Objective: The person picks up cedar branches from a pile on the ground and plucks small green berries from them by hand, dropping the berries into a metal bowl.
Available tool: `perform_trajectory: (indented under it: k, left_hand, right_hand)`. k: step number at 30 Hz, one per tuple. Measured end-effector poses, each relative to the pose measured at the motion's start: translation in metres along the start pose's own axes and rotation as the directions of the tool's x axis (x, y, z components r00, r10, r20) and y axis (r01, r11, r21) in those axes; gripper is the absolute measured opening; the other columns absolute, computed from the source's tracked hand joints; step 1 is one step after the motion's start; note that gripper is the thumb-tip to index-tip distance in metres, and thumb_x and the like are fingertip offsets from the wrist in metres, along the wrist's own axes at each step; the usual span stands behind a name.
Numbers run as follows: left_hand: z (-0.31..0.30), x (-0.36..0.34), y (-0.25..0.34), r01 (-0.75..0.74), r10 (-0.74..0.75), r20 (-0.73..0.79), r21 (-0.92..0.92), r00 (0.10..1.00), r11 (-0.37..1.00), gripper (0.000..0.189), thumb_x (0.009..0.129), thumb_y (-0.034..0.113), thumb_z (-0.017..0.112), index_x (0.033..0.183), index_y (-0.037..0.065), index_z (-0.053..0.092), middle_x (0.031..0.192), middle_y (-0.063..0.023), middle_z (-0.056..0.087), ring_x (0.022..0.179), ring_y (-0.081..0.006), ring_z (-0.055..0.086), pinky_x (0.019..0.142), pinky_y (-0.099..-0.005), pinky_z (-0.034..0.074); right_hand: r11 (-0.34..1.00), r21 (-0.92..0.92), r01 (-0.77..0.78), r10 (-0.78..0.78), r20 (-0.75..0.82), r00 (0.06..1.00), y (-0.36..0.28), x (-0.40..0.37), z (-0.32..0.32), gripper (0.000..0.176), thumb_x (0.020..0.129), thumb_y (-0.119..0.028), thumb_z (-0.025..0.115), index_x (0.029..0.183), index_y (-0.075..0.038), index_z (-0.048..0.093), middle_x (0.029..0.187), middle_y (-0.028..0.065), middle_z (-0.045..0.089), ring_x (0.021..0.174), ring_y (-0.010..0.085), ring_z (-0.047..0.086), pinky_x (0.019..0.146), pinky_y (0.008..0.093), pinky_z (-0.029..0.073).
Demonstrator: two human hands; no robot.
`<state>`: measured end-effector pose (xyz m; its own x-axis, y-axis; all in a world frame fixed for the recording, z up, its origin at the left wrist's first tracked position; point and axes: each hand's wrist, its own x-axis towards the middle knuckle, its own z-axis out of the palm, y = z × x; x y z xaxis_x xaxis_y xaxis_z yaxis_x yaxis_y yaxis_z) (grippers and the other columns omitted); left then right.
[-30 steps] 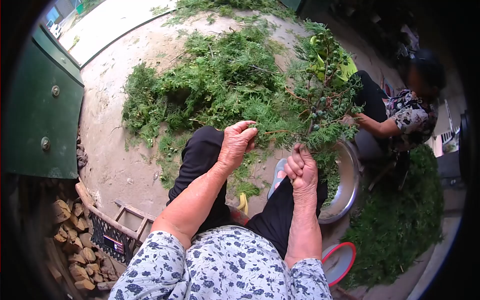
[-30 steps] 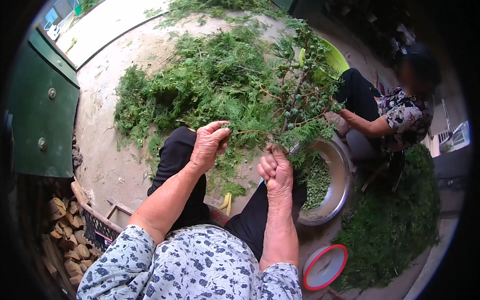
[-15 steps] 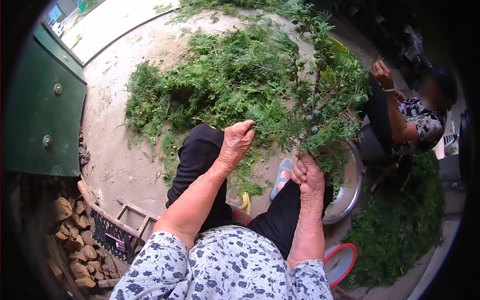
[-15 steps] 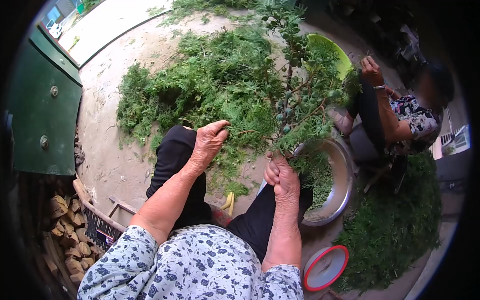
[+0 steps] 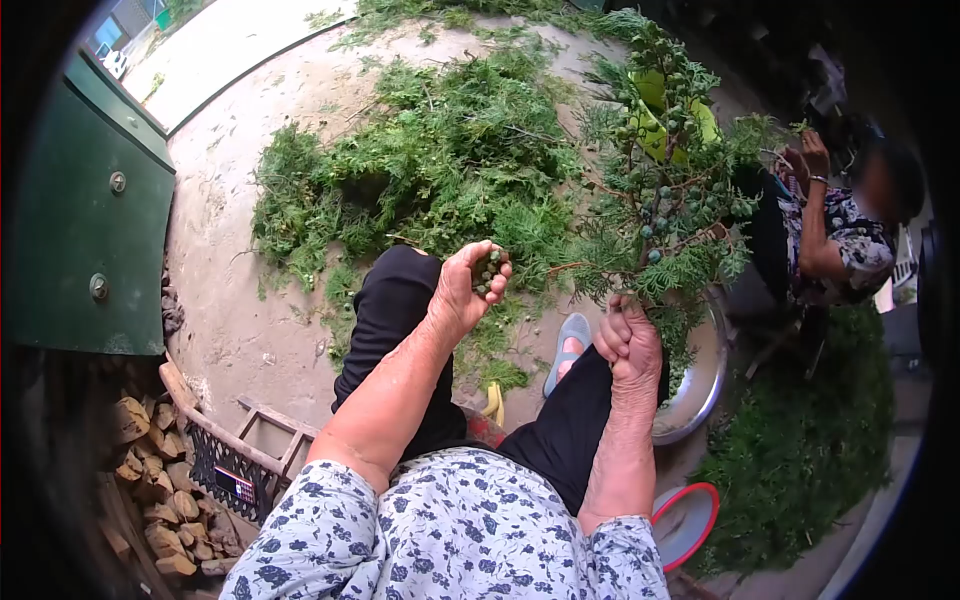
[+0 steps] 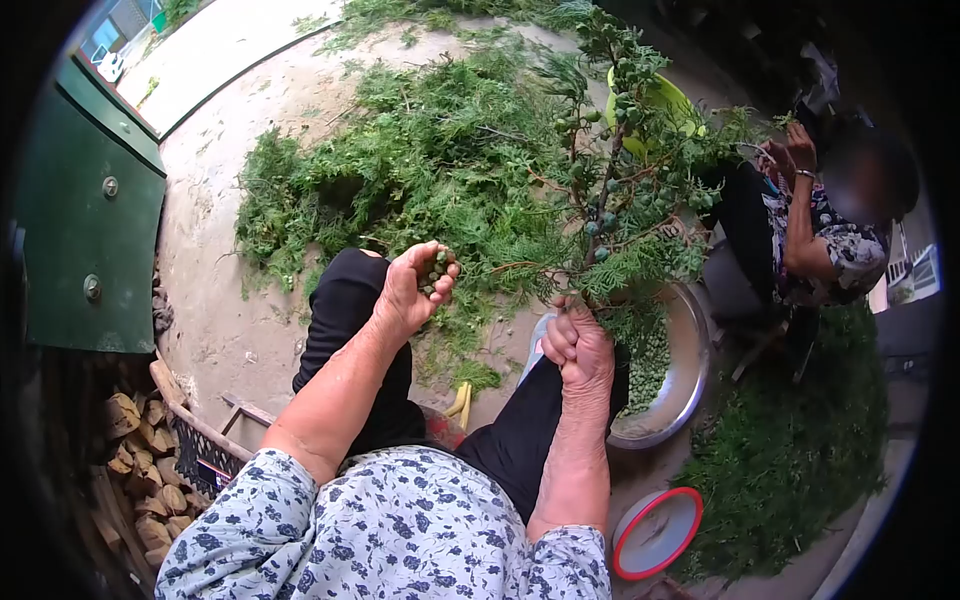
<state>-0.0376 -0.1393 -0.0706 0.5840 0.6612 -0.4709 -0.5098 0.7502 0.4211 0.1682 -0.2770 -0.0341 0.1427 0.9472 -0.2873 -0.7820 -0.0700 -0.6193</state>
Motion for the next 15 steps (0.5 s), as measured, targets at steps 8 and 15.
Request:
perform_trajectory:
  k: [8,15]
  left_hand:
    - [0.007,-0.01,-0.005,-0.128,0.126,0.07,0.024,0.99,0.991,0.011,0.085,0.016,0.05,0.087,0.005,0.052,0.074,-0.0105,0.057,0.053,-0.0139,0.051,0.042,-0.0234,0.04]
    - [-0.003,-0.009,-0.013,-0.027,0.037,-0.065,0.147,0.997,0.989,0.017,0.085,0.024,0.057,0.084,0.007,0.055,0.069,-0.0044,0.057,0.052,-0.0101,0.052,0.042,-0.0203,0.041]
  right_hand:
    - [0.999,-0.026,0.029,-0.029,0.002,1.0,0.003,-0.001,-0.002,0.024,0.084,-0.025,0.059,0.088,-0.001,0.058,0.05,-0.0044,0.033,0.035,0.0053,0.029,0.033,0.0213,0.023]
    - [0.997,0.074,-0.001,-0.001,0.022,1.0,0.003,0.002,-0.002,0.022,0.086,-0.023,0.057,0.088,-0.001,0.059,0.049,-0.0048,0.033,0.035,0.0054,0.029,0.032,0.0214,0.023]
